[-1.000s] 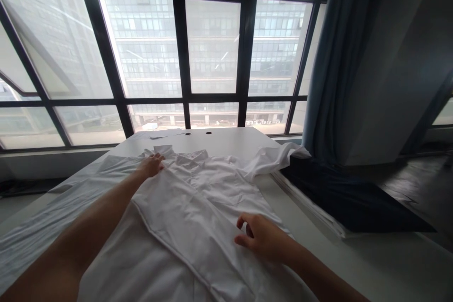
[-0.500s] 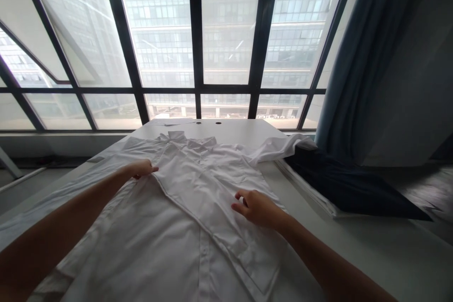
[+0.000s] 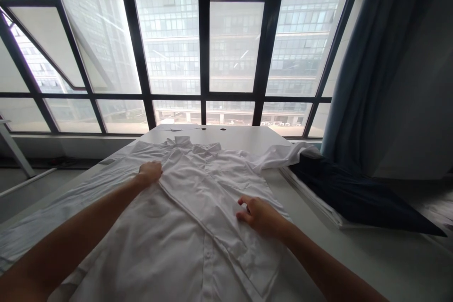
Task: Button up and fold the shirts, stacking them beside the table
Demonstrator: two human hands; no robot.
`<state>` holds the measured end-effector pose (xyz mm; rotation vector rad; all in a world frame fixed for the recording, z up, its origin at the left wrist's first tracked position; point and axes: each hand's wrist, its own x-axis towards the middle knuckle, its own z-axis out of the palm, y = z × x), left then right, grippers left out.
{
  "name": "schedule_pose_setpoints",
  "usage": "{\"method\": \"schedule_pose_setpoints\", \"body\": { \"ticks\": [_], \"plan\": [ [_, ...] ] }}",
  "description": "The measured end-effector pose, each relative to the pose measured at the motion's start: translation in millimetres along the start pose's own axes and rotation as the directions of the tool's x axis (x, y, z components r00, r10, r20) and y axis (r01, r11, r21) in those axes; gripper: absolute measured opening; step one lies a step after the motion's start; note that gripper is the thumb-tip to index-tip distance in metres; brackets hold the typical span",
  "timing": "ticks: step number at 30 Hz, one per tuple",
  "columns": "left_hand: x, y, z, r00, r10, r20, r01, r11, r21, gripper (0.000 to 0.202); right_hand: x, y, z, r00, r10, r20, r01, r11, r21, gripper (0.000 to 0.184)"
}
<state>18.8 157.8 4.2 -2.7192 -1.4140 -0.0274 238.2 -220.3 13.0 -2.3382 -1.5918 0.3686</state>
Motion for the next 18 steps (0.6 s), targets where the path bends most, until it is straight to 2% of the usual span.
{"method": "schedule_pose_setpoints", "body": {
  "ticks": [2,4,6,8,10,12,15,18],
  "plan": [
    [5,20,4.3,0.997,0.077,-0.032,-0.077,0.997,0.010,0.041,1,-1,2,0.998,-0.002,-0.058,-0.001,0.999,-0.040,0.041],
    [14,40,10.5,0.987,0.157,-0.025,-0.157,0.988,0.005,0.049,2,-5,6,0.983,-0.055,-0.174,0.043,0.997,-0.072,0.038],
    [27,56,17.6,0.977,0.214,0.004,-0.214,0.977,-0.008,0.059,2,-10,11,0.946,-0.162,-0.282,0.144,0.986,-0.084,0.035],
    [43,65,24.6,0.971,0.236,0.030,-0.235,0.971,-0.034,0.069,2,-16,17,0.908,-0.297,-0.294,0.286,0.955,-0.082,0.039],
    [61,66,31.4,0.976,0.212,0.043,-0.209,0.976,-0.069,0.075,1,-21,22,0.883,-0.423,-0.204,0.419,0.906,-0.064,0.049],
    [80,61,38.5,0.982,0.182,0.052,-0.177,0.980,-0.095,0.079,-1,-26,25,0.868,-0.493,-0.068,0.492,0.870,-0.027,0.061],
    [107,48,49.8,0.982,0.187,0.028,-0.182,0.976,-0.116,0.080,-3,-29,24,0.876,-0.473,0.095,0.473,0.881,0.024,0.067],
    [126,34,59.0,0.980,0.201,-0.002,-0.199,0.971,-0.134,0.079,-4,-27,20,0.878,-0.446,0.173,0.443,0.895,0.054,0.067]
  ]
}}
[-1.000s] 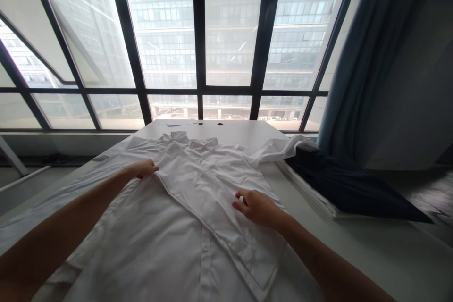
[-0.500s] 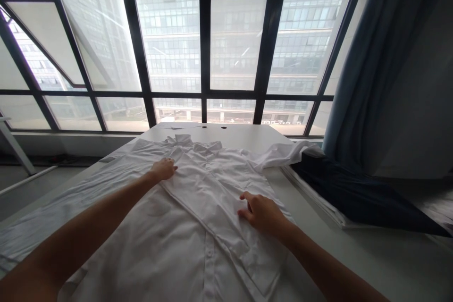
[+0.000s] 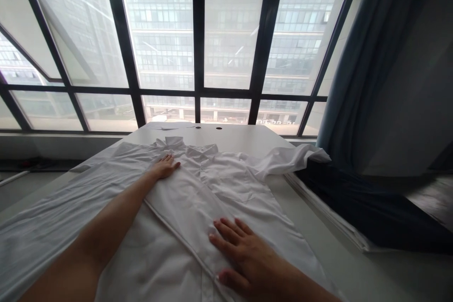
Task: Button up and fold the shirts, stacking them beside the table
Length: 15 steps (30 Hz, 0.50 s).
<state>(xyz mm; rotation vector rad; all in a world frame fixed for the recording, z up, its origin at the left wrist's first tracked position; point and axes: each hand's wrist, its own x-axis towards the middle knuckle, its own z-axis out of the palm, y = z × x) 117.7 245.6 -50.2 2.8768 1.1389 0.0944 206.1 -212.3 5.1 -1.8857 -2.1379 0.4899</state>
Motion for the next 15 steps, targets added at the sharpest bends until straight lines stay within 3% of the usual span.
{"method": "schedule_pose_setpoints", "body": {
  "ticks": [4,8,10,12,15],
  "plan": [
    [3,-7,-1.7,1.000,0.004,0.003,-0.004,1.000,-0.019,0.078,-1,5,-4,0.999,-0.014,0.039,0.013,0.999,0.048,0.068],
    [-14,12,-16.3,1.000,-0.027,0.002,0.027,1.000,0.015,0.071,-1,6,-4,1.000,0.000,0.029,-0.001,0.999,0.037,0.067],
    [-35,33,-21.6,0.999,0.035,0.034,-0.036,0.999,0.038,0.069,-1,5,-3,1.000,-0.002,0.023,0.002,1.000,0.023,0.067],
    [-65,63,-19.9,0.980,0.189,0.068,-0.190,0.982,0.004,0.071,-2,4,-3,1.000,-0.009,0.016,0.009,1.000,0.010,0.066],
    [-125,115,-4.2,0.890,0.454,0.049,-0.448,0.889,-0.095,0.074,-2,3,-2,1.000,-0.030,0.000,0.030,1.000,-0.006,0.065]
  ]
}}
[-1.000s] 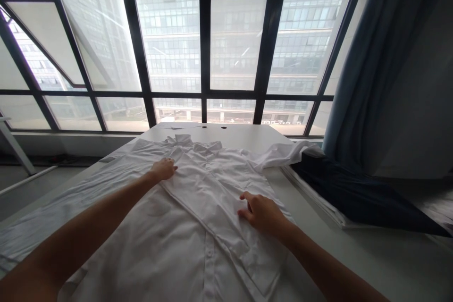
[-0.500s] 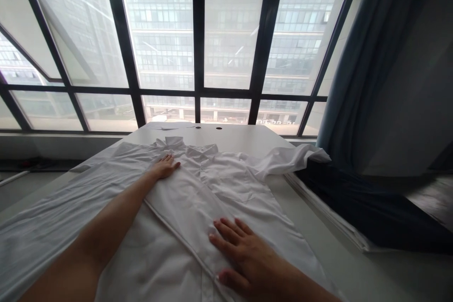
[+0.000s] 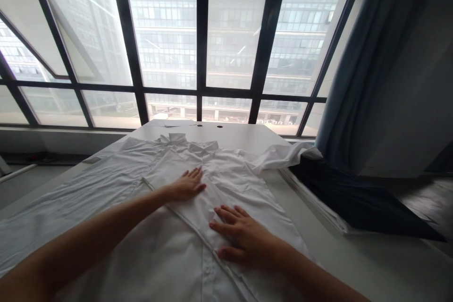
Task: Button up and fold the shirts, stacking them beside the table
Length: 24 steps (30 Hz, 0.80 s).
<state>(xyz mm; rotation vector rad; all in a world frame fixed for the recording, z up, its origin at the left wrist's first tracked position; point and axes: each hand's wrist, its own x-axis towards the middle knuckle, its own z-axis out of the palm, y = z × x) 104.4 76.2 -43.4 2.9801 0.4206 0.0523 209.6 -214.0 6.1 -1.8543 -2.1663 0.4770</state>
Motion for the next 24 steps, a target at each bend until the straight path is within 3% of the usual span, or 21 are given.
{"method": "schedule_pose_setpoints", "body": {
  "ticks": [3,6,9,12,14,17,20,24],
  "plan": [
    [-29,58,24.2,0.948,0.315,-0.044,-0.317,0.948,-0.043,0.072,0,0,1,0.999,-0.045,-0.023,0.045,0.999,-0.009,0.067],
    [-40,71,28.0,0.934,0.353,-0.057,-0.357,0.931,-0.076,0.066,0,1,2,0.998,-0.056,-0.026,0.056,0.998,-0.018,0.068],
    [-31,34,12.0,0.970,0.244,-0.004,-0.244,0.969,-0.038,0.072,-1,1,3,1.000,-0.018,-0.009,0.018,1.000,-0.012,0.065],
    [-17,-34,-7.4,1.000,-0.011,0.022,0.011,0.999,0.032,0.075,-2,1,4,1.000,0.010,-0.006,-0.010,1.000,-0.013,0.065],
    [-12,-82,-16.2,0.982,-0.190,0.003,0.190,0.979,0.074,0.075,-3,-1,4,1.000,0.021,-0.004,-0.021,1.000,-0.013,0.066],
    [-8,-138,-21.6,0.937,-0.344,-0.055,0.348,0.934,0.079,0.073,-3,-2,2,1.000,0.025,-0.006,-0.025,1.000,0.007,0.067],
    [-7,-162,-22.0,0.897,-0.438,-0.051,0.441,0.895,0.065,0.076,-3,-2,1,1.000,0.027,0.005,-0.027,0.999,0.020,0.067],
    [-10,-155,-22.1,0.874,-0.480,-0.080,0.485,0.872,0.062,0.069,-3,-1,1,0.999,0.032,0.011,-0.032,0.999,0.017,0.068]
  ]
}}
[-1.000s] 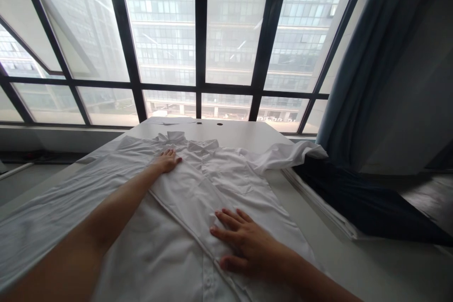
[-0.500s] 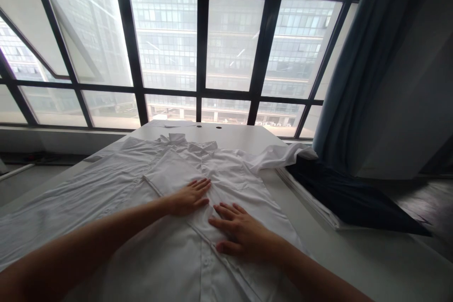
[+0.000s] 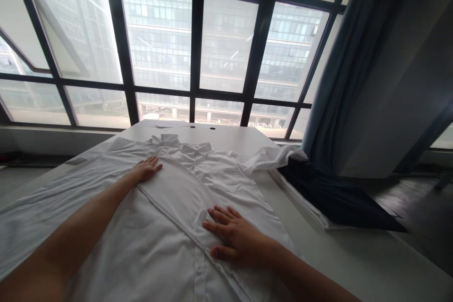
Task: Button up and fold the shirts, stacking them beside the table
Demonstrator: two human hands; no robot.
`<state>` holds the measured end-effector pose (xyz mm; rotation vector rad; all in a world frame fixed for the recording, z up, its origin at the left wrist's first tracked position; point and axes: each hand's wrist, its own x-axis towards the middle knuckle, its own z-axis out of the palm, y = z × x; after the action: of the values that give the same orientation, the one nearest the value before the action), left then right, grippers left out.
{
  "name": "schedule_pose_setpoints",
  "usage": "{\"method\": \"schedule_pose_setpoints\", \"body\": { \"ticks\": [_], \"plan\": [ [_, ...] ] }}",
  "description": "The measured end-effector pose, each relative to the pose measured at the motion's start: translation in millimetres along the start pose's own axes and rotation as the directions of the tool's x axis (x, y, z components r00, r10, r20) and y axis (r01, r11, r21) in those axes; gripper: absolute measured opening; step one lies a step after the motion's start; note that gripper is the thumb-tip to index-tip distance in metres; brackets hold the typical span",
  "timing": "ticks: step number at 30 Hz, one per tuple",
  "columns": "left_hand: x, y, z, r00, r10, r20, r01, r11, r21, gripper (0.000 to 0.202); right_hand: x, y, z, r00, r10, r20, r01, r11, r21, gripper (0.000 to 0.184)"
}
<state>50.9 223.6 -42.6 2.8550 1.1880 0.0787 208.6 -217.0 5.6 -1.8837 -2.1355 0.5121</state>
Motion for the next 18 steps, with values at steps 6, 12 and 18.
{"method": "schedule_pose_setpoints", "body": {
  "ticks": [6,12,18],
  "plan": [
    [-53,17,-2.2,0.994,0.106,0.017,-0.107,0.993,0.045,0.069,1,0,1,1.000,0.006,0.007,-0.005,1.000,-0.012,0.068],
    [-119,8,-1.7,0.980,0.189,0.066,-0.194,0.979,0.063,0.072,0,0,0,1.000,0.004,0.010,-0.004,1.000,-0.008,0.067],
    [-135,6,-4.0,0.992,0.112,0.049,-0.115,0.992,0.051,0.071,2,2,8,0.999,-0.018,-0.027,0.018,1.000,0.013,0.068]
  ]
}}
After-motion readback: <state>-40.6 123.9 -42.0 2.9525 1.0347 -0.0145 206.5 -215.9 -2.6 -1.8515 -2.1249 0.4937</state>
